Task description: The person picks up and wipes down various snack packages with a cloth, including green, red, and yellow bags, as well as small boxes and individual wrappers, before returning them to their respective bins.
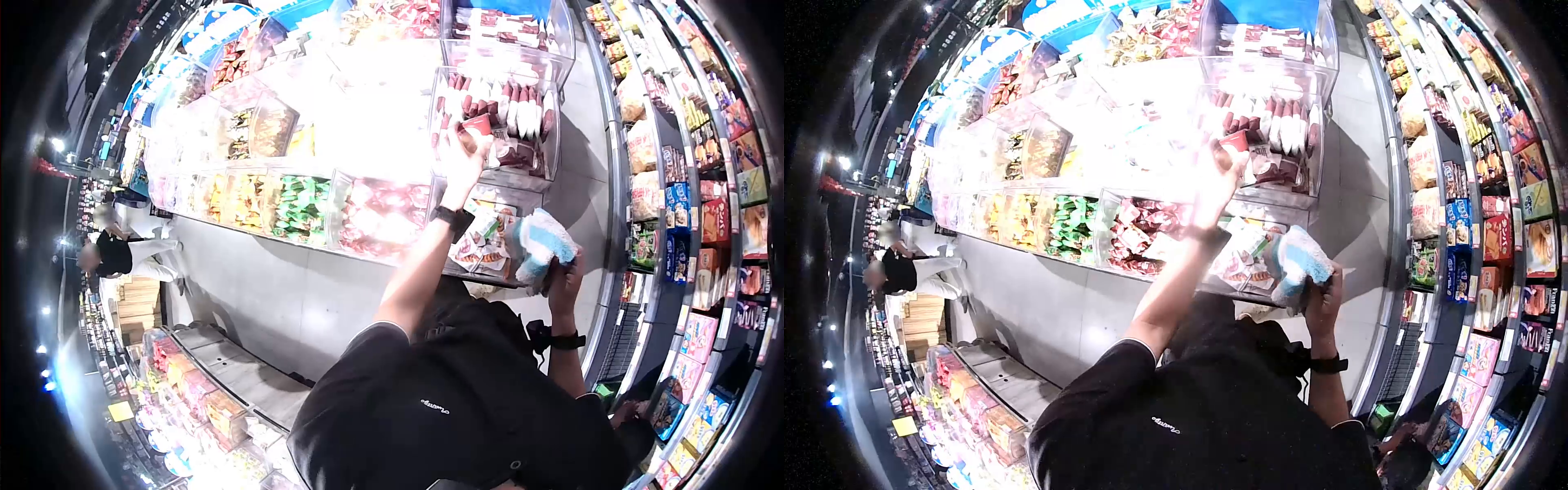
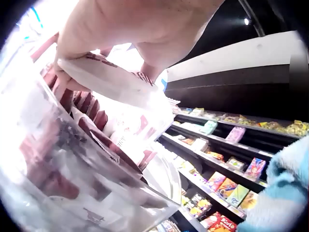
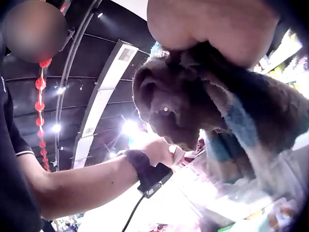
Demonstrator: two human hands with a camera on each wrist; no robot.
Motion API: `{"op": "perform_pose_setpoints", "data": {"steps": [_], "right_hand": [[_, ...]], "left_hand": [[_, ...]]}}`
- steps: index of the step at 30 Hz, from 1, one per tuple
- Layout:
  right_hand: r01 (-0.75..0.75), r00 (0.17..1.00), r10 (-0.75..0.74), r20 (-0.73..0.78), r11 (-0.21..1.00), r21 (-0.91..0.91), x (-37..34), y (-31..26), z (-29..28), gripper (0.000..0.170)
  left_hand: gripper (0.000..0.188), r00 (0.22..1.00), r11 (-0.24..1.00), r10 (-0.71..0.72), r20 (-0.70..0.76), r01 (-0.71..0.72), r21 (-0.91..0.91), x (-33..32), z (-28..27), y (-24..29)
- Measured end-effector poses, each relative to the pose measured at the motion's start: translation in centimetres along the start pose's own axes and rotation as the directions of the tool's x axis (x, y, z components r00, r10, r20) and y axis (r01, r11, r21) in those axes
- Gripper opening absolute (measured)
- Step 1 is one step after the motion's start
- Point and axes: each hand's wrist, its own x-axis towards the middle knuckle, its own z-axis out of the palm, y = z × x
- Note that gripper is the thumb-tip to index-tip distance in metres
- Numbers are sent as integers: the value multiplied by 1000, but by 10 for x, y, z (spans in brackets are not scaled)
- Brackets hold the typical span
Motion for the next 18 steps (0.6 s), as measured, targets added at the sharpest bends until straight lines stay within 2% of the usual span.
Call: {"op": "perform_pose_setpoints", "data": {"steps": [2, 3, 4, 6, 9, 12, 13, 14, 16, 18], "right_hand": [[119, 993, -120, -9, 991, -60, -1, -4, -6, 25], [112, 993, -109, -55, 992, 60, -4, -4, -8, 23], [68, 998, -67, -16, 988, 140, -8, 11, -20, 26], [57, 997, -48, -64, 985, 161, -14, 15, -28, 32], [23, 977, 23, -213, 978, 208, -22, 4, -24, 21], [63, 985, -47, -164, 993, 95, -19, 9, -35, 21], [48, 989, -30, -142, 991, 125, -18, 12, -39, 22], [54, 988, -30, -151, 986, 156, -16, 10, -37, 22], [44, 989, -10, -149, 973, 228, -12, 2, -28, 23], [-14, 983, 41, -182, 989, 149, -11, 6, -29, 27]], "left_hand": [[81, 996, 984, -92, 16, 89, 153, 7, 2, 7], [80, 996, 989, -90, 23, 86, 123, 11, 8, -3], [79, 996, 992, -87, 29, 84, 92, 16, 13, -13], [73, 998, 940, -57, 14, 49, 337, 12, 9, 7], [63, 1000, 978, 6, 28, -12, 208, 3, 20, 1], [55, 974, 957, 216, 67, -225, 183, 3, 32, -12], [51, 943, 911, 330, 35, -328, 251, -3, 36, -21], [47, 946, 868, 318, 67, -319, 381, 0, 42, -23], [47, 964, 912, 130, 231, -208, 354, -6, 22, 1], [43, 963, 884, 262, 68, -268, 384, -11, 28, -7]]}}
